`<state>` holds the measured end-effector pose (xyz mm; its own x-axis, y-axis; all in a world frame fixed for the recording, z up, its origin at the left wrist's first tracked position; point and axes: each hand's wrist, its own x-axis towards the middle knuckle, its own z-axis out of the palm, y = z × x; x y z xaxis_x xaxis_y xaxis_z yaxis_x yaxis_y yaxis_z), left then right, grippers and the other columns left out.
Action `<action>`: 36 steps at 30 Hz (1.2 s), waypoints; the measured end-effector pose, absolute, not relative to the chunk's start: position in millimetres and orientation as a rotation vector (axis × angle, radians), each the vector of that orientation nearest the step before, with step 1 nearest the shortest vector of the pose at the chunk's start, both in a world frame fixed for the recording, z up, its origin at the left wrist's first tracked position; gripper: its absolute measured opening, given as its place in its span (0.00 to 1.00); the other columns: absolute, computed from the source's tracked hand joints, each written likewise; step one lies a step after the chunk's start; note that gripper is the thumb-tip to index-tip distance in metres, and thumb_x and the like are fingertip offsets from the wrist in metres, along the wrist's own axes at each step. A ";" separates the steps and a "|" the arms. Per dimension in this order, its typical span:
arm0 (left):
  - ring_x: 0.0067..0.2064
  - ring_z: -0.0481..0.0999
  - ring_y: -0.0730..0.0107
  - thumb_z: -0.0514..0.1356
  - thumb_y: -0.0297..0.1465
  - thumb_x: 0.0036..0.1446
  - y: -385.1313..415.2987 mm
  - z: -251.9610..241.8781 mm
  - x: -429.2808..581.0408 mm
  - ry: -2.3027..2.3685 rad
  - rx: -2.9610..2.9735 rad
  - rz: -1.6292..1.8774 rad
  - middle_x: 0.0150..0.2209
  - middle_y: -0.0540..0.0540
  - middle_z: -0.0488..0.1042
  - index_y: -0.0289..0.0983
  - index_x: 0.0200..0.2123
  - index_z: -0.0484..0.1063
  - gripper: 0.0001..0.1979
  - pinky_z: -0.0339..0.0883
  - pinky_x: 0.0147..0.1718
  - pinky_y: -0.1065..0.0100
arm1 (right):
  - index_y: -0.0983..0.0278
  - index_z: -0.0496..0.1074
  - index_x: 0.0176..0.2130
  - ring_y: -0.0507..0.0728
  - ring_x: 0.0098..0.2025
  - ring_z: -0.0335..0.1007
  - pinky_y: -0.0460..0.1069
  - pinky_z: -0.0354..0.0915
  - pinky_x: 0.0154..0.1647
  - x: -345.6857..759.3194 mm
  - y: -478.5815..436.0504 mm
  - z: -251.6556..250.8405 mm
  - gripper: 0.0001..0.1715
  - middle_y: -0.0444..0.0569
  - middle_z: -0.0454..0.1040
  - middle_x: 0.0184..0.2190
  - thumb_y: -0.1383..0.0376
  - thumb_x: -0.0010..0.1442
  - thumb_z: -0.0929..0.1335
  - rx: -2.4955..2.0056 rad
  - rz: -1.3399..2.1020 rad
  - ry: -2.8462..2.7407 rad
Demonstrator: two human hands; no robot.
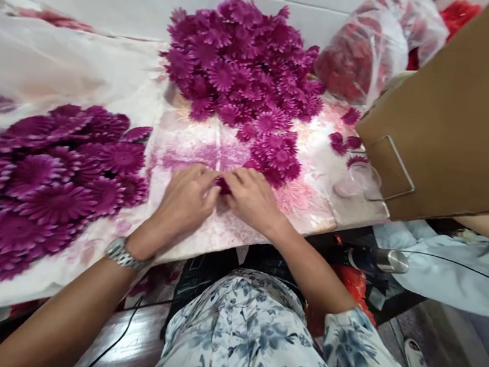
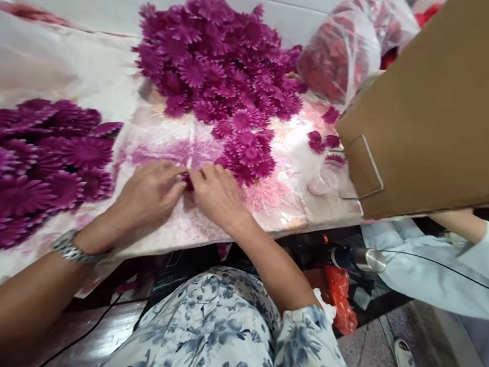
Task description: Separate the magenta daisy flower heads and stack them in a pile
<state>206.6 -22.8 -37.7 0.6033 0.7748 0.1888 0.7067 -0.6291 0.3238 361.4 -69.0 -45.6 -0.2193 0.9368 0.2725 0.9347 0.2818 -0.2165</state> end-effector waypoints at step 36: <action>0.35 0.77 0.67 0.57 0.31 0.54 -77.3 -23.0 251.1 0.811 0.419 0.957 0.31 0.47 0.77 0.36 0.36 0.74 0.08 0.73 0.39 0.60 | 0.61 0.68 0.30 0.55 0.30 0.68 0.51 0.64 0.35 483.8 -151.9 -5.2 0.03 0.46 0.71 0.25 0.67 0.57 0.67 -1.643 -0.528 -1.756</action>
<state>251.1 -77.3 -23.0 0.3214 0.8478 -0.4219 -0.5547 0.5297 0.6417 483.8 -151.9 -5.2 0.0140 0.7111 0.7029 0.9809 0.1265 -0.1476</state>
